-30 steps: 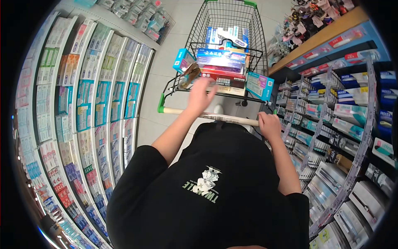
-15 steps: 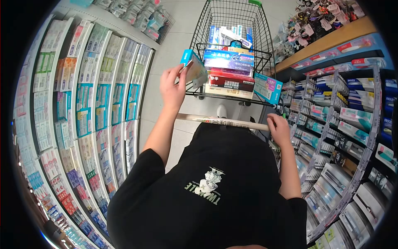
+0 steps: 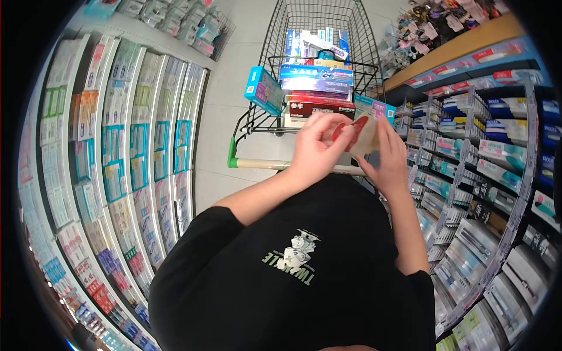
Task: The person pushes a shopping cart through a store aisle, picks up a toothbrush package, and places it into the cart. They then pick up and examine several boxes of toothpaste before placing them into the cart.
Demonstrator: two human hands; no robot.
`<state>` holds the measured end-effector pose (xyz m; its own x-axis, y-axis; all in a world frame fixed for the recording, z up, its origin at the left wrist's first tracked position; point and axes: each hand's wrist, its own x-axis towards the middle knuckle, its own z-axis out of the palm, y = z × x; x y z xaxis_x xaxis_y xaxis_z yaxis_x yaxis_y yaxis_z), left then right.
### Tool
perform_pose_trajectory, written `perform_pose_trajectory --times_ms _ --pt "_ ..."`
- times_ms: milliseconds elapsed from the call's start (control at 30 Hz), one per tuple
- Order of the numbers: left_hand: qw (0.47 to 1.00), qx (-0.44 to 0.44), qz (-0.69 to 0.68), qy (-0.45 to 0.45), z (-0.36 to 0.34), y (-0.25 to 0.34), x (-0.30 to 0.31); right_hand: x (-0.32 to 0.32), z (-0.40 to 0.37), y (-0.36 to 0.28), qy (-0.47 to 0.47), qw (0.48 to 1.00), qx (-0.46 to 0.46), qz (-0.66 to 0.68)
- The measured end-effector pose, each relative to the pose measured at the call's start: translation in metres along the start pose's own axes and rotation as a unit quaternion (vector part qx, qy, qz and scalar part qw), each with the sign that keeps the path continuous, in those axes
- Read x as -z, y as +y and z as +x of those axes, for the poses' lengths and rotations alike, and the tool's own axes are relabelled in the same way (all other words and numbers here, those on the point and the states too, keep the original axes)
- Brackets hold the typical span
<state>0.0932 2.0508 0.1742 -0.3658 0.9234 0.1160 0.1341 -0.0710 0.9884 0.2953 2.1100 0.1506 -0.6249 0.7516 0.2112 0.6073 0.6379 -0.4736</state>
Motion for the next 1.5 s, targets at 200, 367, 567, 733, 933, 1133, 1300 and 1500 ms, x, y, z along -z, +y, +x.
perform_pose_trajectory --times_ms 200,367,567,733,933,1133,1300,1500 --pt "0.925 0.261 -0.259 -0.100 0.003 -0.022 -0.003 0.012 -0.032 0.009 -0.025 0.998 0.000 -0.052" --pt "0.931 0.241 -0.213 -0.174 -0.009 -0.050 -0.006 0.004 -0.044 0.015 -0.045 0.996 -0.008 -0.071" --pt "0.948 0.216 -0.090 -0.216 -0.001 -0.040 0.042 -0.008 -0.064 0.045 0.014 0.995 -0.100 0.007" --pt "0.970 0.158 0.177 -0.052 0.017 -0.107 0.099 -0.009 -0.077 0.057 0.087 0.967 -0.225 0.087" --pt "0.892 0.214 0.381 -0.120 0.064 -0.192 0.151 -0.016 -0.074 0.057 0.109 0.939 -0.245 0.213" --pt "0.783 0.262 0.505 -0.251 0.082 -0.165 0.143 -0.002 -0.078 0.044 0.133 0.866 -0.356 0.324" --pt "0.741 0.200 0.570 -0.293 0.042 -0.105 0.115 0.006 -0.083 0.016 0.232 0.771 -0.408 0.430" --pt "0.775 0.139 0.399 -0.470 -0.007 -0.110 0.082 0.019 -0.120 0.002 0.192 0.781 -0.454 0.384"
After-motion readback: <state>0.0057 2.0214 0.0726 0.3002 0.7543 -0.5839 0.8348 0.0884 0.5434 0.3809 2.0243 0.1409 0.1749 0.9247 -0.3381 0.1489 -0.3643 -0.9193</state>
